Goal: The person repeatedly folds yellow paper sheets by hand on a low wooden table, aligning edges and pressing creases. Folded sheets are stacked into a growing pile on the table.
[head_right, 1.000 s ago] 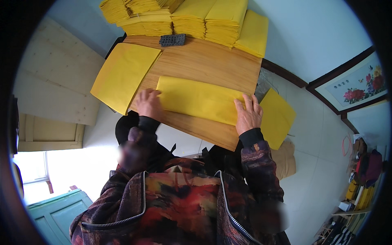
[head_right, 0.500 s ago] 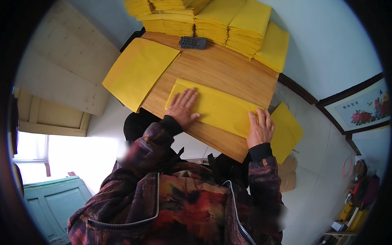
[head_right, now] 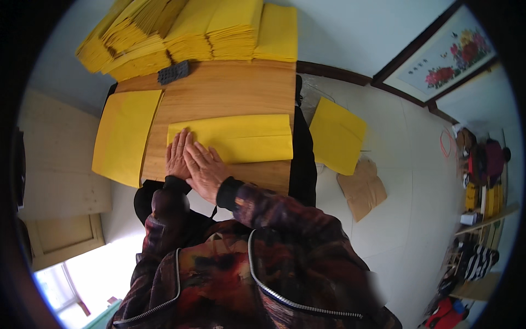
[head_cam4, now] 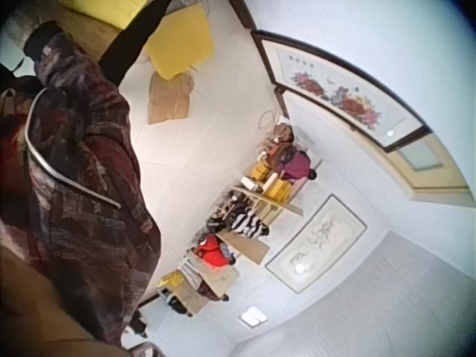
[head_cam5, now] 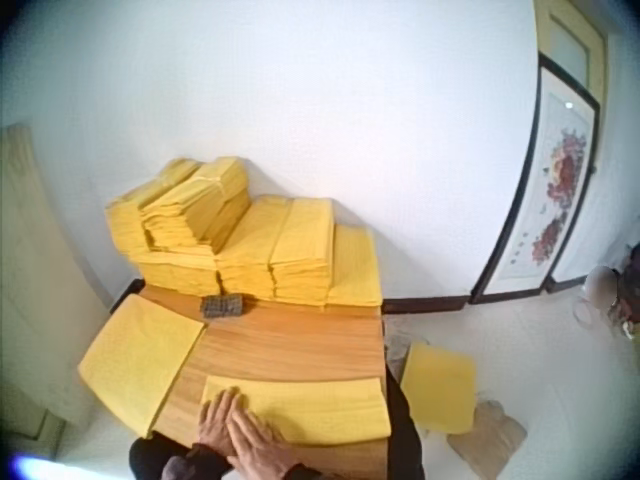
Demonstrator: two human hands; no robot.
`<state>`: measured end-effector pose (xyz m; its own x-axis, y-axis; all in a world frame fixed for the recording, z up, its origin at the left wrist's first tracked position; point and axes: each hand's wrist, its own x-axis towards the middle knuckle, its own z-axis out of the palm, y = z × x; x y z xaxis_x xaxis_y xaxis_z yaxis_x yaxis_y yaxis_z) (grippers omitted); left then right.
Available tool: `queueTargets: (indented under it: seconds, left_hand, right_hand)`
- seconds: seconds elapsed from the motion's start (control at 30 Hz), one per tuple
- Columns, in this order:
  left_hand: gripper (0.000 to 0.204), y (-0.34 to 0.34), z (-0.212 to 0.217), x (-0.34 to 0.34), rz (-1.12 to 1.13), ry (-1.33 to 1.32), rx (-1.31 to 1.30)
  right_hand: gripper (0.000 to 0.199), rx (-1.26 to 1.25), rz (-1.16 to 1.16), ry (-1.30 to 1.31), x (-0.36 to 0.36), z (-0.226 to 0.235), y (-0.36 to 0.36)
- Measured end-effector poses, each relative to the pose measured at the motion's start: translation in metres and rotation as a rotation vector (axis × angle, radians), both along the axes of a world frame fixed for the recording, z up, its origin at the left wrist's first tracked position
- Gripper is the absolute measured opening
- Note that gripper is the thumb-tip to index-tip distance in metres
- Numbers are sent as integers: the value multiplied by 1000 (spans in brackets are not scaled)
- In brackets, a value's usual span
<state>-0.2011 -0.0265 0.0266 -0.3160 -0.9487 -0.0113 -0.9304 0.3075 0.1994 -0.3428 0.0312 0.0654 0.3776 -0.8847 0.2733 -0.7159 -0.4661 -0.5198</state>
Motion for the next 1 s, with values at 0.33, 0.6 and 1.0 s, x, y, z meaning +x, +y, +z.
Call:
queueTargets:
  seconds: [0.33,0.6,1.0]
  left_hand:
    - [74,8,2,0,-76,1,-188]
    - [74,9,5,-2,-61,-5,-169]
    - [76,10,13,-5,-14,12,-85]
  right_hand:
    - [91,115,-300,196,-48,-23,-4]
    - [90,149,-516,326,-138,-23,4]
    - [62,10,-395,236,-122,3,-16]
